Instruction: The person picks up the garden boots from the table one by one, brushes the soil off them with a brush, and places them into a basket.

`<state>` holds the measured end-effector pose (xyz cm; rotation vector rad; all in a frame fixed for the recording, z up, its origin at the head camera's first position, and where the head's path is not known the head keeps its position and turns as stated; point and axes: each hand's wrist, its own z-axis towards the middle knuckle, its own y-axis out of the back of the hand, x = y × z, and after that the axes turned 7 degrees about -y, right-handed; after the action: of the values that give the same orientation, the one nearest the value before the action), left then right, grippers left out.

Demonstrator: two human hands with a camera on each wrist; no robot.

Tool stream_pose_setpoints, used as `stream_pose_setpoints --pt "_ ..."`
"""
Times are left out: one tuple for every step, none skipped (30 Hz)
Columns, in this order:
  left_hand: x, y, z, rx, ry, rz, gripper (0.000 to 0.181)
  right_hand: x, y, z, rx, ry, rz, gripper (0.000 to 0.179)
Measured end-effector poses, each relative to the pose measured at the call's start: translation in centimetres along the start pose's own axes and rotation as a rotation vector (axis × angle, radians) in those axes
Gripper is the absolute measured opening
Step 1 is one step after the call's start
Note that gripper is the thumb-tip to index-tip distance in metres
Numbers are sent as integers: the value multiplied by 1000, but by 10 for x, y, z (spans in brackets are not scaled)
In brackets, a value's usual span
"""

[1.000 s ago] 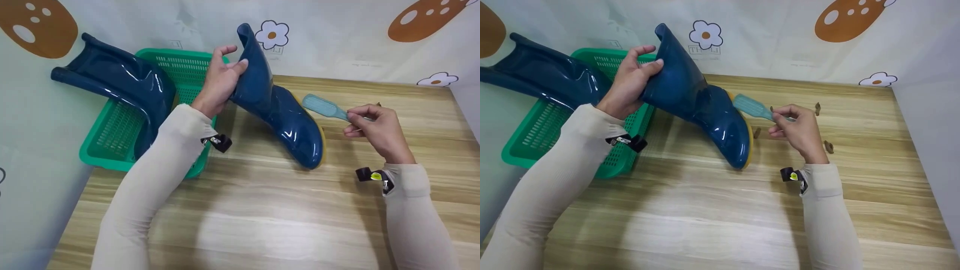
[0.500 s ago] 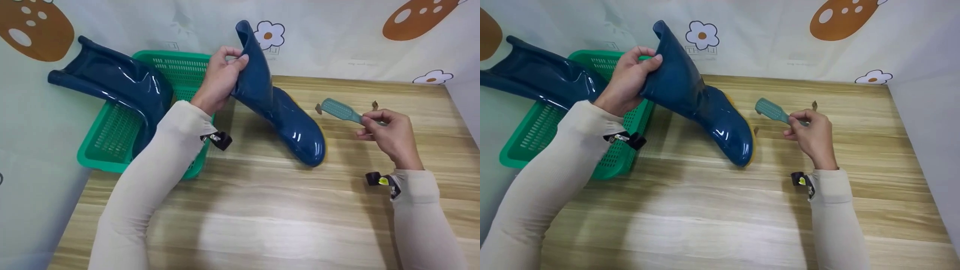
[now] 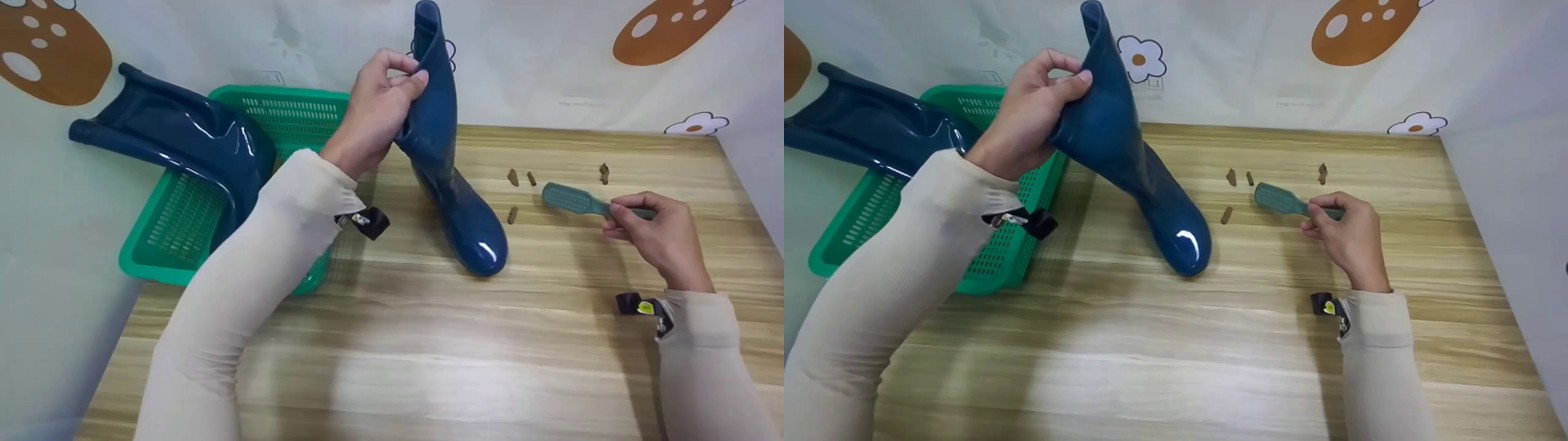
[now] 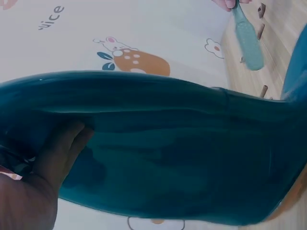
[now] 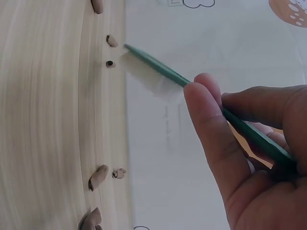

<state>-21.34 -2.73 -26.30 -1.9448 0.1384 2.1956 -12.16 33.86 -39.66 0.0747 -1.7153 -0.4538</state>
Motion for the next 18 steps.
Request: stream_pose_setpoints --pt "-2 1 -1 9 -9 10 12 0 0 0 -3 5 -20 25" --pt "-3 1 -2 16 -15 19 11 -1 1 0 -6 9 -44 26" --pt "-5 2 -3 24 -22 26 11 -1 1 1 -7 10 -64 26" --pt "-7 3 -4 33 -31 36 10 -2 0 1 -9 10 -80 27" --pt "-9 3 -5 41 -40 43 10 -3 0 1 -13 12 -101 28" --pt "-10 4 -6 50 -51 51 9 -4 0 0 -15 12 -116 28" --pt "-13 4 -7 57 -60 57 9 -5 0 0 -20 15 -135 28" --pt "-15 4 -8 66 -70 63 9 -6 0 0 -26 17 -148 28" --pt "-18 4 -9 76 -82 70 8 -7 -1 0 -31 20 -162 28" --pt "-22 4 -11 87 -90 77 8 -8 -1 0 -36 23 -174 28" --pt "-26 4 -13 96 -95 81 8 -9 -1 -1 -42 27 -186 27" --pt "-31 3 -15 104 -101 88 7 -10 -1 -1 -47 33 -196 27" --pt "-36 3 -17 112 -104 89 7 -10 -1 -1 -53 38 -204 27" --pt "-40 2 -18 121 -108 92 7 -11 -1 -1 -59 41 -212 26" --pt "-44 2 -19 127 -110 95 7 -11 -1 -1 -66 46 -220 26" --pt "-48 2 -19 132 -113 95 7 -11 -1 -1 -74 50 -227 26" --pt "-51 3 -18 135 -117 95 8 -11 -1 -1 -82 56 -236 26" --pt "-53 3 -17 137 -121 99 9 -12 -1 -1 -90 61 -246 26"
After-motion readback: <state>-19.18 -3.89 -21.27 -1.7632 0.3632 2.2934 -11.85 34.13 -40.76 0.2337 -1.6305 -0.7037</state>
